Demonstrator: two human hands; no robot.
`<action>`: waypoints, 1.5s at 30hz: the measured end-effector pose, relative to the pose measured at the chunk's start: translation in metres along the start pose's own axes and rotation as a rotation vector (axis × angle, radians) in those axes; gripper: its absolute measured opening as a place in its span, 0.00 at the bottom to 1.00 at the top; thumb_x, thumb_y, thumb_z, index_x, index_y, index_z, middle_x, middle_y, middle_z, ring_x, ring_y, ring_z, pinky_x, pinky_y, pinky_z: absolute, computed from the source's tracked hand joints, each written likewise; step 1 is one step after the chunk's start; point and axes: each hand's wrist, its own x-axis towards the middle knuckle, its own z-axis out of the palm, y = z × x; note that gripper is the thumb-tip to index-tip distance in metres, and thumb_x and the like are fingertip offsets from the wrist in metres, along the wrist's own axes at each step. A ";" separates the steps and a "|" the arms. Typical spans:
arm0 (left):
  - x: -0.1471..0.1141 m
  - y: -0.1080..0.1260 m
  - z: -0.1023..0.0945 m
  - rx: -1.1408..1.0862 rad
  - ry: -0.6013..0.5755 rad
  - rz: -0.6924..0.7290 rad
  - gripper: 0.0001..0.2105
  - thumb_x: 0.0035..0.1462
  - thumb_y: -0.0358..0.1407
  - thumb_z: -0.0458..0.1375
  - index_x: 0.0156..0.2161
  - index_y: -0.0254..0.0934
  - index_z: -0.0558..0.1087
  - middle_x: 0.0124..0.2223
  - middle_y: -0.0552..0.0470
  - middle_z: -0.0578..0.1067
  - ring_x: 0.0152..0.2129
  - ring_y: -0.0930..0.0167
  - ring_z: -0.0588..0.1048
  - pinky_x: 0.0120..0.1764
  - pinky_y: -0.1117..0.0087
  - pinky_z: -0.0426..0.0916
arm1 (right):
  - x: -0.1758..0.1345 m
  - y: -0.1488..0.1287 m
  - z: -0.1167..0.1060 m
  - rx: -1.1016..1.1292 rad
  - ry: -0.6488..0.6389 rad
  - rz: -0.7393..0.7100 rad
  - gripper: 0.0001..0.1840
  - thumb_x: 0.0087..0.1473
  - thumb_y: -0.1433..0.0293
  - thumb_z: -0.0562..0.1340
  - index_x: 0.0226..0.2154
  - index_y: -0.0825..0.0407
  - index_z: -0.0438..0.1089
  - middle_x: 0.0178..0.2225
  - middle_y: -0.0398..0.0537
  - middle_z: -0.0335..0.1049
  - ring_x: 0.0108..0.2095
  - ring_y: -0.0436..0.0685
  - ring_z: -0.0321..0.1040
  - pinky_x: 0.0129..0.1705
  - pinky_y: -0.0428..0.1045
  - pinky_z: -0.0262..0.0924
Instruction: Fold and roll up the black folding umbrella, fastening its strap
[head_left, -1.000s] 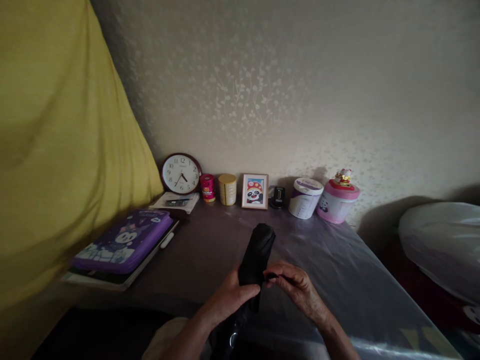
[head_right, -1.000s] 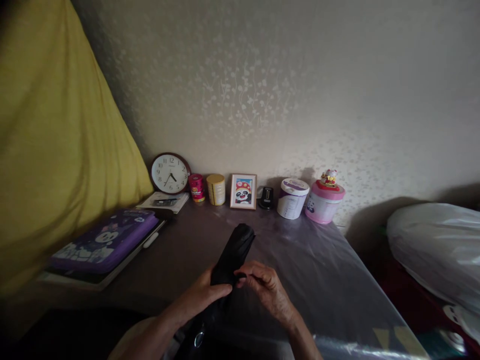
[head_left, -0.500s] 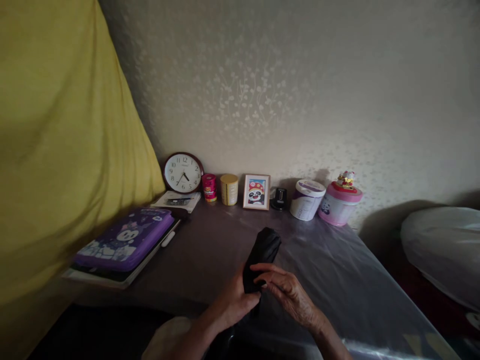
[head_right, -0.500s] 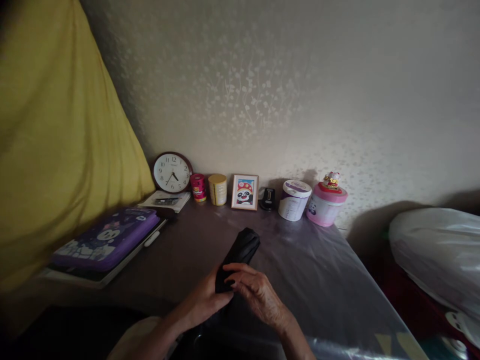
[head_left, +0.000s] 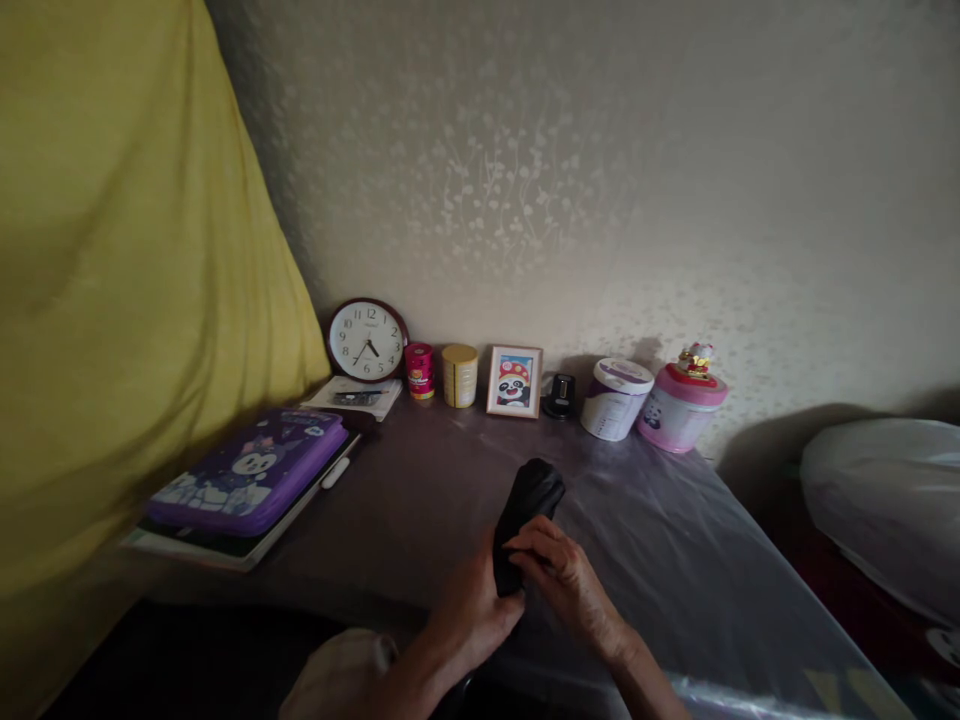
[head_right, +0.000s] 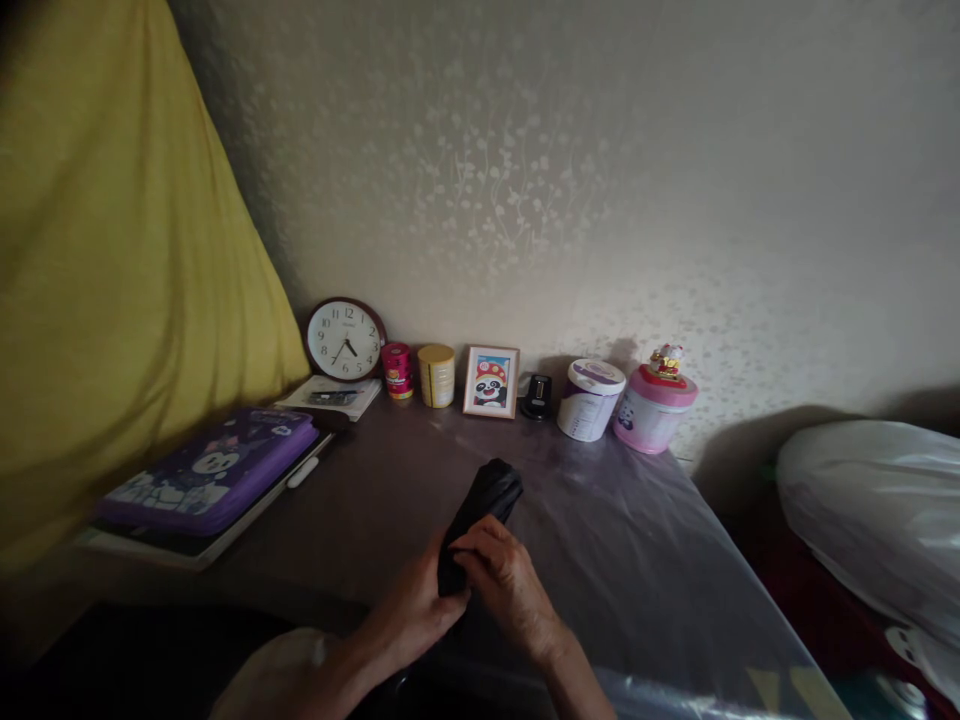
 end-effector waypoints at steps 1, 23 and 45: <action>-0.001 0.000 0.001 0.001 0.001 -0.002 0.21 0.47 0.32 0.57 0.49 0.39 0.64 0.41 0.50 0.74 0.37 0.65 0.73 0.38 0.71 0.61 | 0.000 0.001 0.002 -0.007 0.033 0.027 0.07 0.55 0.69 0.57 0.36 0.49 0.70 0.33 0.45 0.66 0.33 0.51 0.65 0.35 0.46 0.60; -0.003 0.026 -0.012 -0.593 -0.187 -0.342 0.17 0.46 0.37 0.60 0.43 0.35 0.68 0.31 0.53 0.73 0.29 0.69 0.73 0.34 0.69 0.66 | -0.013 0.024 -0.001 0.550 0.573 0.501 0.27 0.47 0.55 0.62 0.47 0.52 0.65 0.47 0.52 0.68 0.48 0.61 0.63 0.47 0.53 0.60; -0.008 0.011 0.014 -0.197 -0.093 -0.240 0.32 0.51 0.56 0.51 0.56 0.38 0.57 0.27 0.55 0.71 0.14 0.74 0.69 0.11 0.78 0.60 | 0.040 0.037 -0.003 0.856 0.840 0.714 0.32 0.41 0.51 0.63 0.46 0.53 0.67 0.31 0.47 0.74 0.31 0.58 0.72 0.29 0.49 0.68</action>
